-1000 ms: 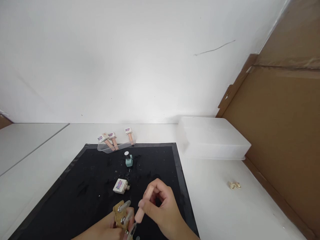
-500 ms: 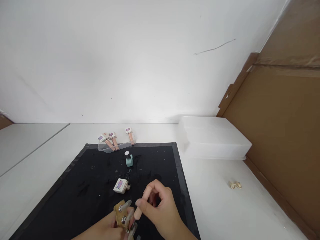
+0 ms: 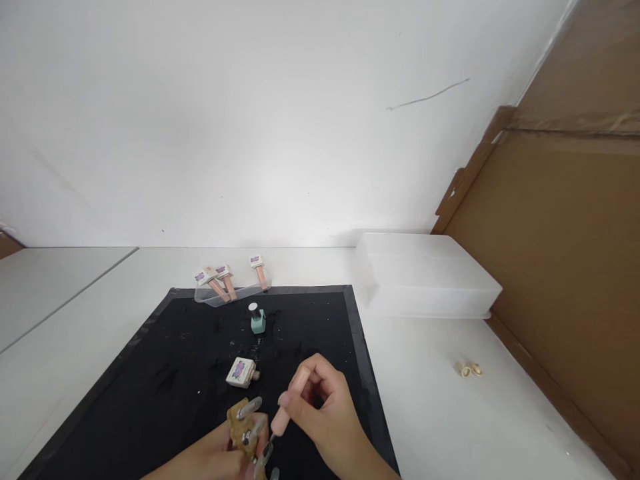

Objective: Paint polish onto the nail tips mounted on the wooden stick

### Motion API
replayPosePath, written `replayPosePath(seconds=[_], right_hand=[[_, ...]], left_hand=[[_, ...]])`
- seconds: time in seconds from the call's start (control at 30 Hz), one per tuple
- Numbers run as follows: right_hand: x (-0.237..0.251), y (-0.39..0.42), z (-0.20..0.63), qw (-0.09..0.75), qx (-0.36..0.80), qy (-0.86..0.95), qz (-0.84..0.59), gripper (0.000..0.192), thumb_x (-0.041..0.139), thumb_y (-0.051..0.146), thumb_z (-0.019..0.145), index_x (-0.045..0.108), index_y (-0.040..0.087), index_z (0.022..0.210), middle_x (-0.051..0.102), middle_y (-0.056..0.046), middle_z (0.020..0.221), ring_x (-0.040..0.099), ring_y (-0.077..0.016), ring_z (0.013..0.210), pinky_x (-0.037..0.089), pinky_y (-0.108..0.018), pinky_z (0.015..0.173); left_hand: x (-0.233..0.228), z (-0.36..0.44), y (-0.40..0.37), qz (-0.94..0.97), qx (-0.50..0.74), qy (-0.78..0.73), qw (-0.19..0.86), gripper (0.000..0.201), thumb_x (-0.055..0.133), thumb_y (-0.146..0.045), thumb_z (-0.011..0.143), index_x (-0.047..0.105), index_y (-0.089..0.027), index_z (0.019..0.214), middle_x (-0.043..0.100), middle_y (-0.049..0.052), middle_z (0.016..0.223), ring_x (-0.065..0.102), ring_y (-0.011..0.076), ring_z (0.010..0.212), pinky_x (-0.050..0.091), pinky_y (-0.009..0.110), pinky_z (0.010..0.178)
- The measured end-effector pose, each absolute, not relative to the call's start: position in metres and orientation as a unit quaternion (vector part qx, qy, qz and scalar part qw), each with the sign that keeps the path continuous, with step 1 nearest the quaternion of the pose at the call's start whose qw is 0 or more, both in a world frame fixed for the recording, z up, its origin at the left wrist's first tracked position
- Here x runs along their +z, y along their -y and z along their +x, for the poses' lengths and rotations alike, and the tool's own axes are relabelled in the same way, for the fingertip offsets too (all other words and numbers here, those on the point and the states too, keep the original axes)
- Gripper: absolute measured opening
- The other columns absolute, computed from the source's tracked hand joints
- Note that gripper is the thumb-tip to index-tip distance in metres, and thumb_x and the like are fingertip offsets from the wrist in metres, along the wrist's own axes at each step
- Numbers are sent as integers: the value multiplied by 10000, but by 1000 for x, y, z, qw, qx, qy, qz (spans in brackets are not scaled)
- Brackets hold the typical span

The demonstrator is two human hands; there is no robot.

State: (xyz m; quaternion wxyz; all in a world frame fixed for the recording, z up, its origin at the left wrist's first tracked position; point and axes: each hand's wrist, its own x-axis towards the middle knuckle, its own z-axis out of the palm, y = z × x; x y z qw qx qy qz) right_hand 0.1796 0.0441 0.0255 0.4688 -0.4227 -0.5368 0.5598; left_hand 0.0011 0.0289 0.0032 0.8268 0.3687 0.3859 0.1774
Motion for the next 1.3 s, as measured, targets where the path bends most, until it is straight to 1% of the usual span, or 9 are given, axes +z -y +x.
replayPosePath(seconds=[0.13,0.23,0.43,0.6,0.77,0.97,1.07,1.17,1.3], right_hand=[[25,-44,180,449,570,546,-418,297,656,403,772,474,197,657,622,-1,579,449,-123,534,335,-249,537],[23,-46,180,481,563,513,-435,287,630,385,804,454,202,671,629,4,551,476,-125,522,344,-255,552],[22,-45,179,465,588,521,-409,329,700,444,712,499,187,673,532,29,596,436,-108,528,317,-232,508],[21,-48,179,494,576,483,-436,318,653,427,772,459,197,669,578,25,550,475,-114,510,342,-240,533],[19,-46,178,474,602,499,-405,359,715,470,684,501,181,678,529,29,609,448,-107,535,322,-226,509],[21,-48,179,506,589,461,-429,335,670,434,763,457,191,676,572,29,560,485,-104,505,347,-234,529],[23,-49,180,512,633,410,-411,376,666,497,745,452,192,699,493,55,598,395,-69,464,306,-202,455],[23,-49,180,498,680,378,-383,396,618,538,771,413,206,705,376,93,531,292,-58,427,275,-191,429],[23,-47,181,493,669,413,-372,379,597,534,792,418,205,734,374,91,535,296,-62,449,270,-197,464]], left_hand=[[6,2,-31,344,183,-435,812,157,513,-117,567,456,-211,678,501,-77,486,429,83,401,251,233,443],[8,2,-31,343,184,-418,821,138,526,-123,571,461,-208,659,508,-71,481,417,78,390,251,228,438],[5,0,-29,331,189,-431,818,156,523,-110,573,460,-213,671,522,-69,491,439,85,405,260,228,447],[8,1,-31,333,192,-414,825,140,547,-124,590,480,-205,683,511,-68,508,425,80,406,251,226,441],[9,1,-31,338,184,-438,813,145,525,-110,588,465,-213,671,516,-66,491,436,86,411,267,226,447],[7,1,-31,336,191,-417,823,137,546,-130,590,473,-211,674,518,-64,497,421,79,401,254,220,432],[7,1,-30,334,195,-419,822,134,542,-131,584,481,-208,674,511,-64,500,415,77,402,246,218,429],[8,2,-31,329,199,-418,823,139,547,-133,579,481,-210,675,512,-64,499,411,77,403,242,218,430],[9,2,-32,327,216,-408,824,153,611,-192,600,467,-210,647,519,-58,502,403,74,409,237,219,429]])
